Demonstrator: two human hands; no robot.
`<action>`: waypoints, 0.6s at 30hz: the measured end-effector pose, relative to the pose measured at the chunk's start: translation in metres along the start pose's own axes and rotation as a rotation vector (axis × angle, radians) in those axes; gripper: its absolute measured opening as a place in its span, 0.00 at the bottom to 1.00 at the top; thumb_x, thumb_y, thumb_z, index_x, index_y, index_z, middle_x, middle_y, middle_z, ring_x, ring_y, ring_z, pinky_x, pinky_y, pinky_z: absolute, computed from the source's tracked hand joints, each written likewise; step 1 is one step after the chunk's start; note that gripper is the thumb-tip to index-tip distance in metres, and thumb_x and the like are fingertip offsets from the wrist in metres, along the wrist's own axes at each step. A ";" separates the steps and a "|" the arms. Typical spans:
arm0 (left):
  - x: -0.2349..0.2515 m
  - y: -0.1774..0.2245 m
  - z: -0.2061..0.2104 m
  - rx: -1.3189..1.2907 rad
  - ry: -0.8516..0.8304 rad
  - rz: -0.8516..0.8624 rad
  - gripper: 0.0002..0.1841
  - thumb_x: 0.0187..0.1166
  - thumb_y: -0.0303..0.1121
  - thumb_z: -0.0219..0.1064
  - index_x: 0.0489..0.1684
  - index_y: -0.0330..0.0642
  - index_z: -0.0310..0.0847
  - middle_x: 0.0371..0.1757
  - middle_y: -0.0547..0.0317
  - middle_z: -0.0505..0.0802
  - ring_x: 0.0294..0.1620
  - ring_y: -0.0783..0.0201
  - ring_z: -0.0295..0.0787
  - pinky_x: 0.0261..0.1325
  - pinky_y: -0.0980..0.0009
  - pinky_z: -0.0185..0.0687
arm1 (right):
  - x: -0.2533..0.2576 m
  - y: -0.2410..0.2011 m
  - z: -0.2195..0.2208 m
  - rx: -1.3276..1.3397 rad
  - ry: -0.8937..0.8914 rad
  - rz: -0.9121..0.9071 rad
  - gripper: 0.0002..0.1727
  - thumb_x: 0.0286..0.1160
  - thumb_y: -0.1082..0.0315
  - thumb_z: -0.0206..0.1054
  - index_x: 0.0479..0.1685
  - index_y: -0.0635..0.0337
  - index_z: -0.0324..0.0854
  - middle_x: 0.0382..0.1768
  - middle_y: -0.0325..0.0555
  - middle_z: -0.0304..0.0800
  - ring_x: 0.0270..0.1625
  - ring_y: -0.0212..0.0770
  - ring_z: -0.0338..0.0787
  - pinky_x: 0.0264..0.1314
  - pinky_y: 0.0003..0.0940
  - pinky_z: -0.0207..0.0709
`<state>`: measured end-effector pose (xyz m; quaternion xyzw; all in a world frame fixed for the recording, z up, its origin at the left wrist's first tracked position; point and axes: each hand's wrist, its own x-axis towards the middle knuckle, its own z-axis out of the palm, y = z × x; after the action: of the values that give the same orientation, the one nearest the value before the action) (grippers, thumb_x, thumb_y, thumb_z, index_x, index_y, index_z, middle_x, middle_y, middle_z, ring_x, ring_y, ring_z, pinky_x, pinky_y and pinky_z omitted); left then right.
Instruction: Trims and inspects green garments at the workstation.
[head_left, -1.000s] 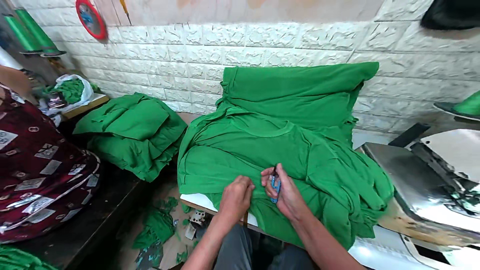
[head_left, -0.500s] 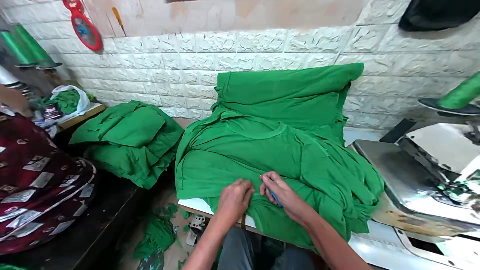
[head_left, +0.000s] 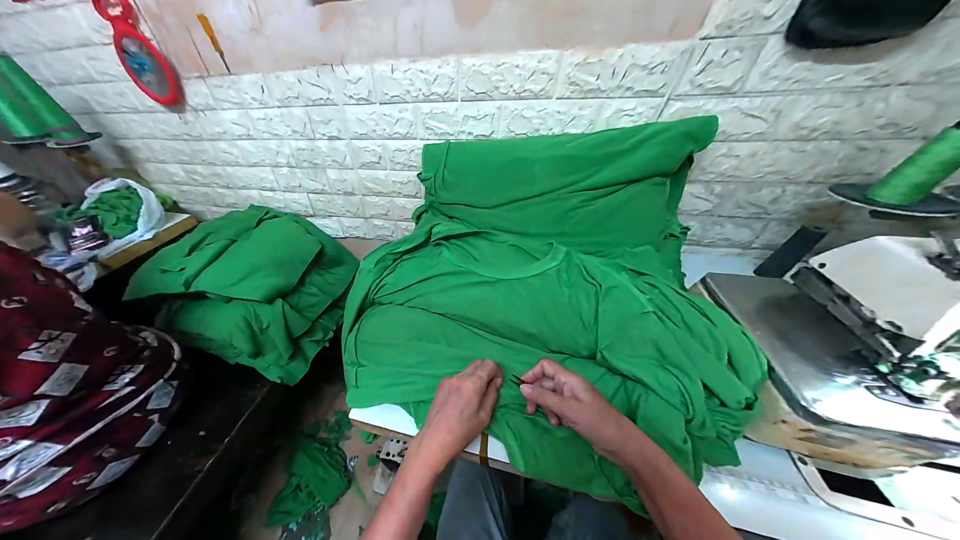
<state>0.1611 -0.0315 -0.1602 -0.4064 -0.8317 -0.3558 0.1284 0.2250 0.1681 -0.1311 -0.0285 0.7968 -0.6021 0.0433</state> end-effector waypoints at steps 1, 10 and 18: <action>0.001 -0.001 -0.002 -0.008 -0.012 0.004 0.11 0.87 0.30 0.57 0.44 0.35 0.85 0.40 0.48 0.91 0.38 0.55 0.92 0.42 0.58 0.87 | 0.001 0.000 -0.001 -0.003 -0.013 -0.001 0.09 0.85 0.65 0.62 0.54 0.61 0.76 0.28 0.34 0.86 0.22 0.23 0.76 0.26 0.19 0.69; 0.002 -0.001 -0.004 -0.011 -0.022 0.009 0.11 0.88 0.30 0.57 0.45 0.35 0.85 0.39 0.48 0.90 0.38 0.54 0.91 0.42 0.58 0.87 | 0.006 -0.009 -0.001 -0.248 -0.080 0.073 0.11 0.87 0.62 0.62 0.54 0.61 0.78 0.29 0.37 0.85 0.25 0.27 0.77 0.29 0.24 0.70; 0.001 -0.004 -0.002 -0.024 0.019 0.036 0.10 0.88 0.31 0.59 0.46 0.35 0.86 0.43 0.47 0.89 0.39 0.53 0.91 0.41 0.58 0.88 | 0.007 -0.011 0.002 -0.339 -0.082 0.039 0.11 0.88 0.62 0.61 0.52 0.61 0.79 0.29 0.39 0.85 0.26 0.29 0.79 0.30 0.27 0.71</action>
<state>0.1578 -0.0338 -0.1605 -0.4194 -0.8185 -0.3675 0.1378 0.2185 0.1619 -0.1210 -0.0444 0.8848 -0.4566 0.0820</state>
